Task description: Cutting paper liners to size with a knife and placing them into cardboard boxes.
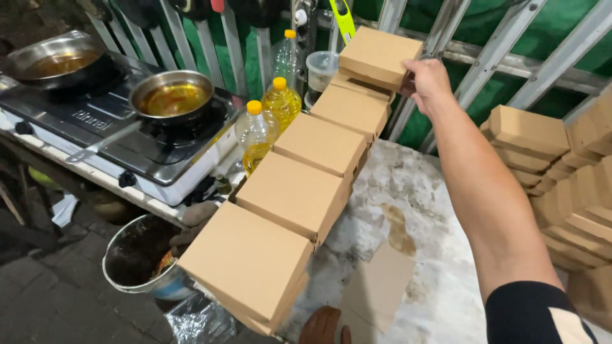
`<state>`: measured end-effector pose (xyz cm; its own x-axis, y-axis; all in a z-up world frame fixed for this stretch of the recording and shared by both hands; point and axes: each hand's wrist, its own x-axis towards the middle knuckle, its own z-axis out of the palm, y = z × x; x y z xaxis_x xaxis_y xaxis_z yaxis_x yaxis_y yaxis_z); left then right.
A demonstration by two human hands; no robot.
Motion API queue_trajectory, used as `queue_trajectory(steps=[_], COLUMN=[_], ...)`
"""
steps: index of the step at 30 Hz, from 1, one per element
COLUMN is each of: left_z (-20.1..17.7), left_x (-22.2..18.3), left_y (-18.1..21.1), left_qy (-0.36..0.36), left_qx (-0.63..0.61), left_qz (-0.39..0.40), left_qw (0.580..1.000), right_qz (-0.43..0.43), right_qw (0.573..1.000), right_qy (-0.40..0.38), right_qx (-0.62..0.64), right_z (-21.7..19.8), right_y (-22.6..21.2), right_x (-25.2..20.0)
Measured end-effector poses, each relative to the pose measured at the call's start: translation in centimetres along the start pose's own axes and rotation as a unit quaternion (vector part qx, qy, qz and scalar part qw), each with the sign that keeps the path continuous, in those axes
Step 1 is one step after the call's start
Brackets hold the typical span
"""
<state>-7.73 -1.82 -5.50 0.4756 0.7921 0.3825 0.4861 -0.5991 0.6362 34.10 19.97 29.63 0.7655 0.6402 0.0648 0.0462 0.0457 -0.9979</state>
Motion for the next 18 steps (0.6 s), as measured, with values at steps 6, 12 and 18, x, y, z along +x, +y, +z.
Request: queue_trajectory(steps=[6, 12, 18], left_z=[-1.7, -2.8, -3.3], left_x=[1.2, 2.7, 2.9], left_y=[1.8, 3.7, 4.4], left_qy=[0.069, 0.149, 0.025], left_qx=[0.013, 0.041, 0.036], left_qz=[0.037, 0.078, 0.035], left_qw=[0.997, 0.985, 0.998], right_qz=[0.035, -0.224, 0.069], right_qw=[0.97, 0.916, 0.724], right_qy=[0.036, 0.172, 0.129], right_qx=[-0.239, -0.285, -0.674], right_z=[-3.2, -12.9, -18.9], right_y=[3.8, 11.7, 4.3], right_x=[3.9, 5.4, -4.9])
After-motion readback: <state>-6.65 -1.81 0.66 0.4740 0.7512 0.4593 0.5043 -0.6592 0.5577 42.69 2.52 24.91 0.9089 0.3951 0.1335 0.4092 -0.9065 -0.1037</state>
